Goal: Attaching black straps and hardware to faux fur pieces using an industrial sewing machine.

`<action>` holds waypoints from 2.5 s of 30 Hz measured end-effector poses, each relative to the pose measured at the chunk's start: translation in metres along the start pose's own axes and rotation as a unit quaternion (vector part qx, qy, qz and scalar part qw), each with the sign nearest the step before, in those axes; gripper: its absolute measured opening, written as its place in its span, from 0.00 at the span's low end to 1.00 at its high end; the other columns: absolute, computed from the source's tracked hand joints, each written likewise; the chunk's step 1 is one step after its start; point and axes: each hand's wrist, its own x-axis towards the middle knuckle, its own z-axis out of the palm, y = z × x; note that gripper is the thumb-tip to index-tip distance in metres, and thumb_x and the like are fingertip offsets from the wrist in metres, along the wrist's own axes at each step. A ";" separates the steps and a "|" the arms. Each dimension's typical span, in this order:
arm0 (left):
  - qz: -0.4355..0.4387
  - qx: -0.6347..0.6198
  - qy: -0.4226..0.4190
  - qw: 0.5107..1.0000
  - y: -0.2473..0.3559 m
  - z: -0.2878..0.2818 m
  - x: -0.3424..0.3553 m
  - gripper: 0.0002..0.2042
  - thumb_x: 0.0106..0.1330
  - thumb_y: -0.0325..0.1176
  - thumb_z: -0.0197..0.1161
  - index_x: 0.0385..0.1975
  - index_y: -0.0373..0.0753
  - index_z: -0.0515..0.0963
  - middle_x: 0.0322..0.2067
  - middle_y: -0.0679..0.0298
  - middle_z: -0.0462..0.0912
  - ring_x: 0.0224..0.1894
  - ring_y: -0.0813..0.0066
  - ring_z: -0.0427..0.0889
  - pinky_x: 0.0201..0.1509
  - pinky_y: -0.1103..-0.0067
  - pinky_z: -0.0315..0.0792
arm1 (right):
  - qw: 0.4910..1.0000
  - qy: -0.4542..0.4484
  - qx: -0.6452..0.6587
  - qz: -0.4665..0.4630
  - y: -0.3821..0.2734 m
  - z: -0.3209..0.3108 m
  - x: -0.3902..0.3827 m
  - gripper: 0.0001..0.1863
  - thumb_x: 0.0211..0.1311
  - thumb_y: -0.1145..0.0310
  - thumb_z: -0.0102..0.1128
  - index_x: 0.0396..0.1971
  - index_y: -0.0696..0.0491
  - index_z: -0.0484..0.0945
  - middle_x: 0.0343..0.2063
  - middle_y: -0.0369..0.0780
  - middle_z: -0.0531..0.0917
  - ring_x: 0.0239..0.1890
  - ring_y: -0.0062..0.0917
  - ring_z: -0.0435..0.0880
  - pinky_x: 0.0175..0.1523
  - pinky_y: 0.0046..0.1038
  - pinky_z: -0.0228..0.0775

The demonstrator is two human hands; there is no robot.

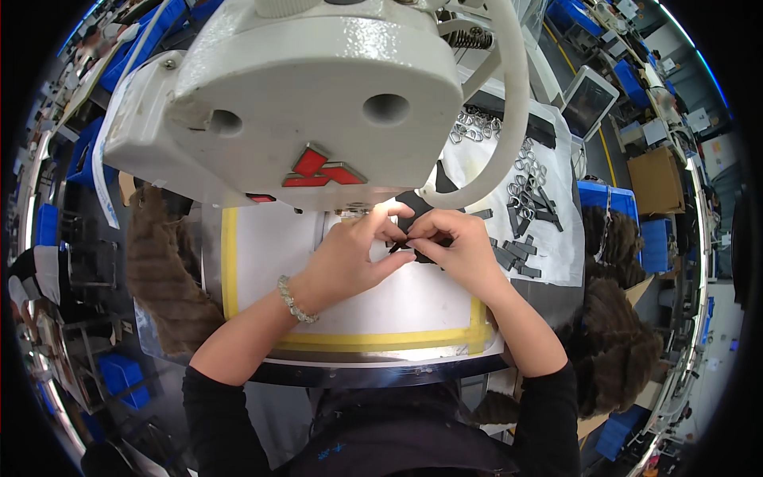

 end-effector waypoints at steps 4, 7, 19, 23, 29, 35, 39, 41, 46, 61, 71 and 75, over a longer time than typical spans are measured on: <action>-0.025 -0.011 -0.020 0.999 0.001 -0.005 -0.001 0.19 0.58 0.28 0.67 0.48 0.37 0.70 0.35 0.57 0.85 0.40 0.64 0.86 0.43 0.76 0.78 | 0.999 -0.008 0.053 0.009 0.010 -0.003 0.000 0.05 0.51 0.82 0.64 0.29 0.60 0.79 0.28 0.38 0.82 0.28 0.20 0.82 0.34 0.20 0.74; -0.089 -0.062 -0.049 0.993 0.007 -0.008 0.000 0.15 0.58 0.24 0.67 0.46 0.33 0.76 0.40 0.58 0.84 0.45 0.71 0.84 0.49 0.79 0.76 | 0.998 -0.017 0.053 0.026 0.008 -0.004 -0.001 0.05 0.52 0.82 0.64 0.29 0.60 0.80 0.29 0.38 0.83 0.29 0.20 0.82 0.35 0.20 0.75; -0.137 -0.055 -0.060 0.987 0.001 -0.011 0.003 0.10 0.59 0.27 0.65 0.40 0.36 0.83 0.31 0.58 0.85 0.31 0.76 0.84 0.38 0.80 0.76 | 0.999 -0.011 0.032 0.004 0.004 -0.006 -0.004 0.05 0.51 0.82 0.63 0.29 0.61 0.79 0.30 0.38 0.83 0.30 0.21 0.83 0.36 0.20 0.76; -0.033 0.026 -0.005 0.999 -0.002 -0.003 0.001 0.10 0.58 0.23 0.63 0.39 0.37 0.82 0.30 0.61 0.83 0.30 0.74 0.82 0.35 0.78 0.75 | 0.997 0.019 -0.062 -0.037 -0.021 -0.016 -0.004 0.08 0.51 0.85 0.58 0.32 0.59 0.77 0.27 0.36 0.81 0.29 0.18 0.82 0.34 0.19 0.73; 0.251 0.295 0.038 0.921 0.000 -0.004 0.004 0.07 0.50 0.24 0.62 0.30 0.37 0.78 0.25 0.65 0.75 0.29 0.74 0.78 0.30 0.79 0.72 | 0.987 -0.065 0.150 0.011 -0.018 -0.014 -0.010 0.18 0.51 0.88 0.47 0.44 0.60 0.72 0.40 0.39 0.79 0.38 0.19 0.83 0.43 0.20 0.73; 0.375 0.441 -0.057 0.814 0.007 -0.017 -0.010 0.08 0.49 0.24 0.64 0.30 0.33 0.79 0.32 0.61 0.80 0.38 0.68 0.81 0.37 0.78 0.77 | 0.977 -0.080 -0.147 -0.129 -0.005 -0.009 0.002 0.28 0.51 0.85 0.51 0.55 0.52 0.67 0.51 0.42 0.75 0.56 0.36 0.74 0.67 0.41 0.59; 0.384 0.463 -0.108 0.792 0.009 -0.025 -0.019 0.07 0.49 0.23 0.64 0.28 0.31 0.78 0.31 0.58 0.79 0.37 0.67 0.80 0.38 0.79 0.78 | 0.953 -0.044 -0.260 -0.150 0.001 -0.007 0.005 0.30 0.52 0.81 0.55 0.58 0.51 0.63 0.56 0.43 0.72 0.59 0.38 0.71 0.70 0.45 0.50; 0.367 0.465 -0.110 0.798 0.009 -0.029 -0.024 0.07 0.49 0.23 0.64 0.28 0.30 0.78 0.30 0.58 0.79 0.37 0.67 0.80 0.37 0.79 0.78 | 0.941 -0.007 -0.289 -0.175 0.003 -0.003 0.006 0.31 0.53 0.78 0.57 0.59 0.51 0.62 0.59 0.45 0.70 0.59 0.38 0.71 0.69 0.44 0.53; 0.303 0.488 -0.106 0.812 -0.002 -0.033 -0.030 0.07 0.48 0.22 0.63 0.28 0.30 0.77 0.30 0.59 0.78 0.36 0.67 0.79 0.35 0.79 0.77 | 0.928 -0.003 -0.326 -0.179 0.001 -0.002 0.006 0.29 0.53 0.77 0.59 0.57 0.52 0.63 0.57 0.45 0.71 0.58 0.36 0.72 0.69 0.44 0.53; 0.327 0.438 -0.073 0.834 -0.006 -0.021 -0.030 0.03 0.46 0.26 0.61 0.20 0.38 0.74 0.21 0.69 0.69 0.25 0.78 0.70 0.23 0.83 0.63 | 0.929 -0.055 -0.286 -0.226 -0.003 0.004 0.039 0.28 0.47 0.85 0.53 0.53 0.54 0.70 0.48 0.42 0.77 0.45 0.39 0.77 0.54 0.41 0.64; 0.335 0.369 -0.134 0.857 -0.003 -0.023 -0.033 0.06 0.47 0.26 0.61 0.26 0.34 0.76 0.21 0.69 0.69 0.25 0.78 0.71 0.24 0.82 0.65 | 0.890 -0.050 -0.385 -0.240 0.013 0.009 0.047 0.26 0.50 0.83 0.50 0.53 0.54 0.70 0.56 0.42 0.75 0.47 0.40 0.77 0.51 0.39 0.68; 0.216 0.372 -0.098 0.897 -0.005 -0.030 -0.028 0.09 0.51 0.26 0.62 0.33 0.32 0.79 0.28 0.63 0.77 0.32 0.71 0.76 0.31 0.78 0.72 | 0.861 -0.022 -0.424 -0.279 0.005 0.009 0.049 0.18 0.54 0.78 0.51 0.48 0.54 0.74 0.54 0.41 0.76 0.43 0.38 0.78 0.54 0.38 0.67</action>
